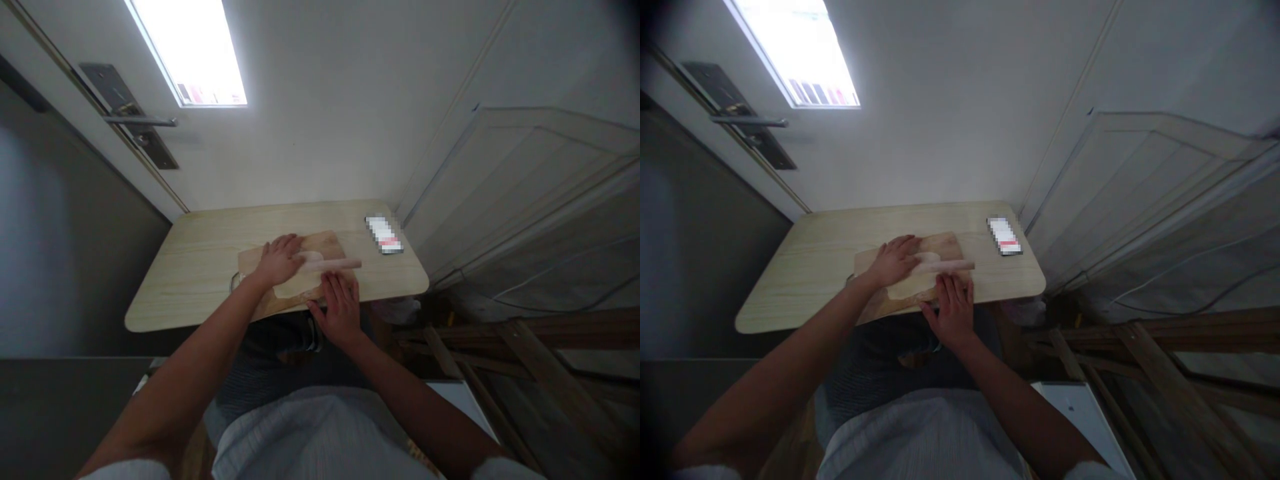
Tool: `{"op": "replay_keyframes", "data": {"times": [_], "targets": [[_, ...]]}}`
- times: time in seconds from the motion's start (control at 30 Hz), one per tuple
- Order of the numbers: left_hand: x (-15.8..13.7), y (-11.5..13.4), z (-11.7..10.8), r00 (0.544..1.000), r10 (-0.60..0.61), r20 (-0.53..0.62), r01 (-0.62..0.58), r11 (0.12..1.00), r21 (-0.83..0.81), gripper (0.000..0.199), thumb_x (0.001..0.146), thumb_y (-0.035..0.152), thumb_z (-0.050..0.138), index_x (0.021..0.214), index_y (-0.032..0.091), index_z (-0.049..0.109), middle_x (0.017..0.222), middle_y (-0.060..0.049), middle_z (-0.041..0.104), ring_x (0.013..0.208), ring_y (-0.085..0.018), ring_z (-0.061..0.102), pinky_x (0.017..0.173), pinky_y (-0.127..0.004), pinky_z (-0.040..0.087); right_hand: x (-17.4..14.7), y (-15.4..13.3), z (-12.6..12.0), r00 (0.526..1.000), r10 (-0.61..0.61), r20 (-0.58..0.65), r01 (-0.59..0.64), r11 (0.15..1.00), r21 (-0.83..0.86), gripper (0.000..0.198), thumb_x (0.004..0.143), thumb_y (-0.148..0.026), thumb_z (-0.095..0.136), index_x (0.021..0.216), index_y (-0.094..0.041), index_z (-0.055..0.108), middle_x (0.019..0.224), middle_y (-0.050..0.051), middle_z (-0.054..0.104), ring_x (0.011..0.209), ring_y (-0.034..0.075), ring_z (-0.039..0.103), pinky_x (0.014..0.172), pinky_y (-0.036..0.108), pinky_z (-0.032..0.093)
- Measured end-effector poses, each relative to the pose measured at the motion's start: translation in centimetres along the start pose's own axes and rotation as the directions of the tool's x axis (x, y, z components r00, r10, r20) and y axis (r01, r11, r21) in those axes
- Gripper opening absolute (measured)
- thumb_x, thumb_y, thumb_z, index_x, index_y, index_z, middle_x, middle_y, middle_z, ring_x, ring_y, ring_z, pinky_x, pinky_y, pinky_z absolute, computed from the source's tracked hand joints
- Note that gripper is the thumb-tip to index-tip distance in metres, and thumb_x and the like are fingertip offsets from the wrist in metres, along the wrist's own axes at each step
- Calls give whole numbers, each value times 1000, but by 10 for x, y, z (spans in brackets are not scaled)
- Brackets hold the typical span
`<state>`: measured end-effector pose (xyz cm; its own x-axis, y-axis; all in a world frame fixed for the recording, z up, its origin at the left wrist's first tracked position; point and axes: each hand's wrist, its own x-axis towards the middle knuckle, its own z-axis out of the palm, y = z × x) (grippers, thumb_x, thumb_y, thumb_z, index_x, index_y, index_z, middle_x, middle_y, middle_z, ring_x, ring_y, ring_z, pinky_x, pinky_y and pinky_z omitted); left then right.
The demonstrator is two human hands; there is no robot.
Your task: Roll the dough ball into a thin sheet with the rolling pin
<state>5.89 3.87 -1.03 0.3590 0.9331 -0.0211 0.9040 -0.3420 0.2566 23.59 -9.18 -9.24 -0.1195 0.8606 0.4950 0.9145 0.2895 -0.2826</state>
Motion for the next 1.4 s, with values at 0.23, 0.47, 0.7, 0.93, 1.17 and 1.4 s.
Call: {"op": "replay_keyframes", "data": {"times": [0.23, 0.47, 0.7, 0.93, 1.17, 1.4], "targets": [[9, 5, 0, 995, -92, -47, 95, 994, 56, 49, 99, 37, 33, 144, 26, 47, 154, -9, 48, 143, -31, 39, 116, -66, 24, -2, -1, 1, 999, 34, 27, -34, 999, -29, 66, 98, -61, 46, 140, -11, 55, 139, 18, 61, 132, 34, 51, 119, 56, 20], [-17, 15, 4, 990, -118, -77, 125, 987, 101, 56, 103, 45, 18, 150, 26, 42, 156, -9, 46, 144, -29, 38, 115, -55, 32, 0, -2, -4, 999, 38, 37, -37, 999, -31, 62, 98, -61, 47, 135, -13, 59, 139, 18, 61, 134, 34, 49, 119, 56, 20], [-37, 25, 12, 962, -212, -173, 233, 966, 111, 63, 103, 50, 13, 155, 22, 36, 159, -10, 42, 145, -33, 36, 118, -53, 27, 0, -1, -6, 998, 7, 68, -5, 1000, -26, 64, 98, -60, 47, 140, -12, 54, 144, 19, 57, 138, 34, 46, 120, 57, 17], [3, 30, 8, 959, -204, -195, 221, 973, 70, 57, 102, 44, 19, 150, 24, 42, 153, -11, 49, 139, -36, 40, 115, -67, 21, 1, -1, -4, 999, -8, 41, 9, 1000, -14, 70, 97, -60, 47, 147, -11, 45, 148, 18, 53, 142, 32, 42, 123, 58, 10], [40, 26, 6, 974, -186, -133, 192, 981, 35, 48, 99, 36, 29, 136, 20, 56, 140, -16, 58, 128, -35, 51, 108, -61, 35, 3, -1, -5, 999, -20, 38, 22, 999, -40, 73, 97, -58, 48, 153, -11, 38, 152, 18, 49, 145, 32, 39, 123, 58, 11], [-7, 29, 14, 955, -226, -190, 230, 973, -2, 57, 103, 47, 16, 150, 26, 41, 152, -9, 51, 139, -30, 43, 115, -57, 30, -1, -1, -3, 999, 7, 49, -6, 1000, -24, 69, 96, -58, 50, 148, -13, 45, 146, 18, 55, 141, 32, 44, 123, 58, 11]]}}
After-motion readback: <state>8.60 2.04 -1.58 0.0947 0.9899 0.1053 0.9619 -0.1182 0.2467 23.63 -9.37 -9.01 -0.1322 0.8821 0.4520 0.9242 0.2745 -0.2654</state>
